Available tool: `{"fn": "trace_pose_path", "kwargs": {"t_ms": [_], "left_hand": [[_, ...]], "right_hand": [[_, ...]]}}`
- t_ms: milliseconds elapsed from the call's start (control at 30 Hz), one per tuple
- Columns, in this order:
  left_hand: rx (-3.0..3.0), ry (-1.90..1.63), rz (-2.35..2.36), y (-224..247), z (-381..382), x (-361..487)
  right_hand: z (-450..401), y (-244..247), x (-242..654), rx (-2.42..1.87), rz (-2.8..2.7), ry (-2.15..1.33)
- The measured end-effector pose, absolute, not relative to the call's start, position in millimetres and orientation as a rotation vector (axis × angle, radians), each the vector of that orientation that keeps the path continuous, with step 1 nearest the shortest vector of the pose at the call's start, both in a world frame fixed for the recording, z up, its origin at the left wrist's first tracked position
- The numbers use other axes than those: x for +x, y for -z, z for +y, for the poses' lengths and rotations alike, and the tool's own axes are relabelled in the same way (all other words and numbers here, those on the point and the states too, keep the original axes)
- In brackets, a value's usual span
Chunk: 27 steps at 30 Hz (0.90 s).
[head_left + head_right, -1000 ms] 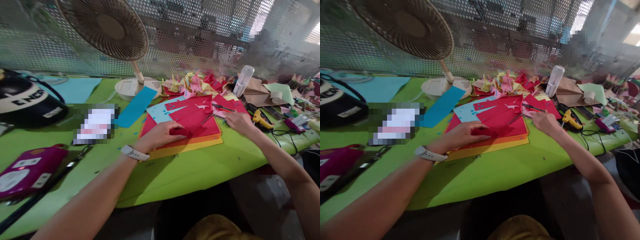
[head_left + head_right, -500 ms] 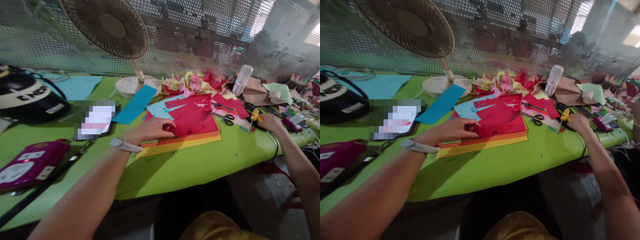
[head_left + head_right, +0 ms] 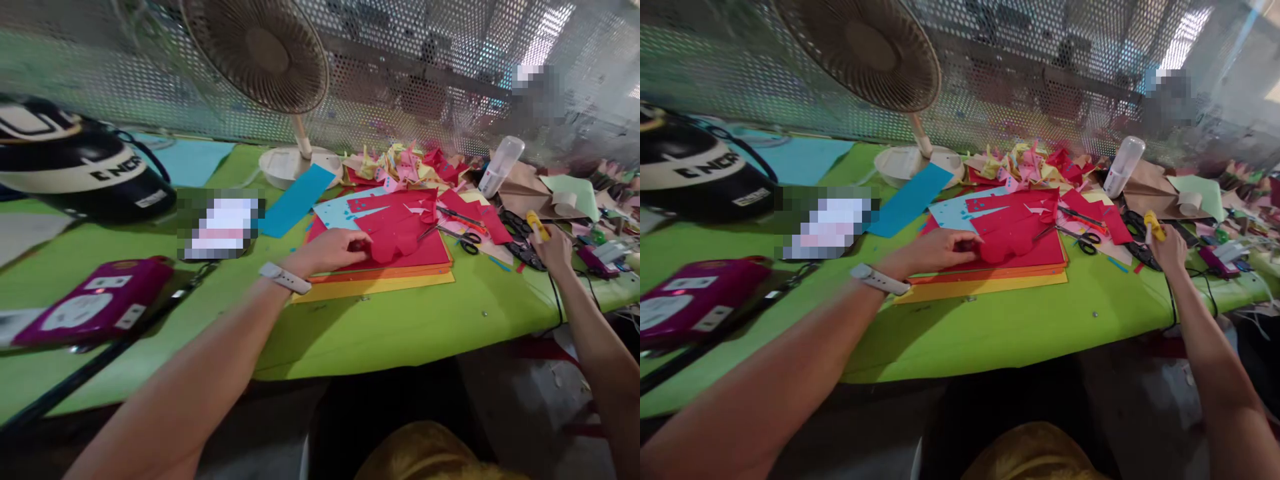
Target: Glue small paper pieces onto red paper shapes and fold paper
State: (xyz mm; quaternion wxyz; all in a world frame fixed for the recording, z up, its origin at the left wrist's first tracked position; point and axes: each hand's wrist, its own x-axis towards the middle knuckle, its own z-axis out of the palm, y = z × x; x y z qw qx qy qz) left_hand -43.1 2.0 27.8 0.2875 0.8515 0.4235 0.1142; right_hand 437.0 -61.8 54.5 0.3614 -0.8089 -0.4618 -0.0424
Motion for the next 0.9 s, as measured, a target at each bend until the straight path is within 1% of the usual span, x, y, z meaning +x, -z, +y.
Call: {"fn": "trace_pose_path", "kwargs": {"t_ms": [100, 200, 300, 433, 633, 900], "left_hand": [[2.280, -0.368, 1.103, -24, 3, -41], [2.313, -0.442, 1.107, -21, 2, -38], [2.329, -0.498, 1.089, -19, 0, -35], [2.330, -0.531, 1.068, -16, -2, -33], [2.361, -0.573, 1.099, -15, -5, -30], [2.461, -0.516, 1.111, -18, -7, -30]], "right_hand": [[-57, -60, 419, -1.787, -1.045, -0.186], [-52, -66, 388, -1.581, -1.043, -0.461], [-50, -69, 346, -1.413, -1.114, -0.786], [-46, -72, 285, -1.283, -1.329, -1.035], [-46, -60, 232, -1.224, -1.531, -1.155], [-54, -37, 233, -1.292, -1.677, -1.227]]}}
